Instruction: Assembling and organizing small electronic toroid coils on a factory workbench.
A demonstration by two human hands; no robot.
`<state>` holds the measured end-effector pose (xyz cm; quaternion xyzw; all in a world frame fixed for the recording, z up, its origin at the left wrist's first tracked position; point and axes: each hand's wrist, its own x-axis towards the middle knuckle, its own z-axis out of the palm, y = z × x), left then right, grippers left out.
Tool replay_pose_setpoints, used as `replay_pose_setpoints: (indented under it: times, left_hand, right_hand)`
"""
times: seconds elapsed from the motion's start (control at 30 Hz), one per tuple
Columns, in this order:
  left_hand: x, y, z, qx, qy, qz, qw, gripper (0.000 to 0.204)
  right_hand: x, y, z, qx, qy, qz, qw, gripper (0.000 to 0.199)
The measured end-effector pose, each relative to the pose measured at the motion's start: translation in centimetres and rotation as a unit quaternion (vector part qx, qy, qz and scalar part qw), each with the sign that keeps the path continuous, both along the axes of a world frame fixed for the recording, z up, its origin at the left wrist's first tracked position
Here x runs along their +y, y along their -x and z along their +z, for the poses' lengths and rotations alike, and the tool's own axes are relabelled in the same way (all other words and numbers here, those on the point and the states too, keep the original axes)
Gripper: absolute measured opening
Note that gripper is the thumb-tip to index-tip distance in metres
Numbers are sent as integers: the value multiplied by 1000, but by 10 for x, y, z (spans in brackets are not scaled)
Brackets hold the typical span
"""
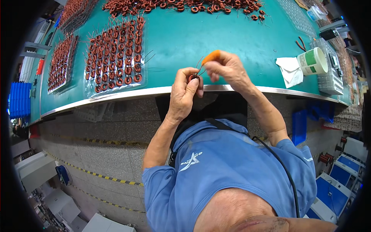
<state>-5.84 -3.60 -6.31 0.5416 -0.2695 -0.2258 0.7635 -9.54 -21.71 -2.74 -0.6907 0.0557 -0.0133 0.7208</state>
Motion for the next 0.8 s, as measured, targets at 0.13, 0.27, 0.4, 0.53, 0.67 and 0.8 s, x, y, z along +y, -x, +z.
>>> replay_pose_setpoints:
  times: [0.13,0.27,0.4,0.53,0.67,0.8]
  left_hand:
    - [31,-9,8,-9,8,31,999,18]
    - [88,-43,15,-68,-52,227,970,5]
    - [191,-101,18,-282,-258,504,774,5]
    - [235,-127,16,-296,-347,509,730,12]
    - [242,-146,4,-308,-382,515,703,16]
    - [251,-168,4,-264,-388,518,715,16]
  right_hand:
    - [-26,3,-7,-61,27,-118,991,34]
    - [-65,16,-24,-25,159,-217,963,29]
    - [-70,22,-38,-36,160,-216,963,27]
    - [-70,17,-42,-38,134,-210,968,27]
    - [-68,20,-44,-25,152,-208,966,27]
    - [-66,19,-44,-15,172,-200,964,27]
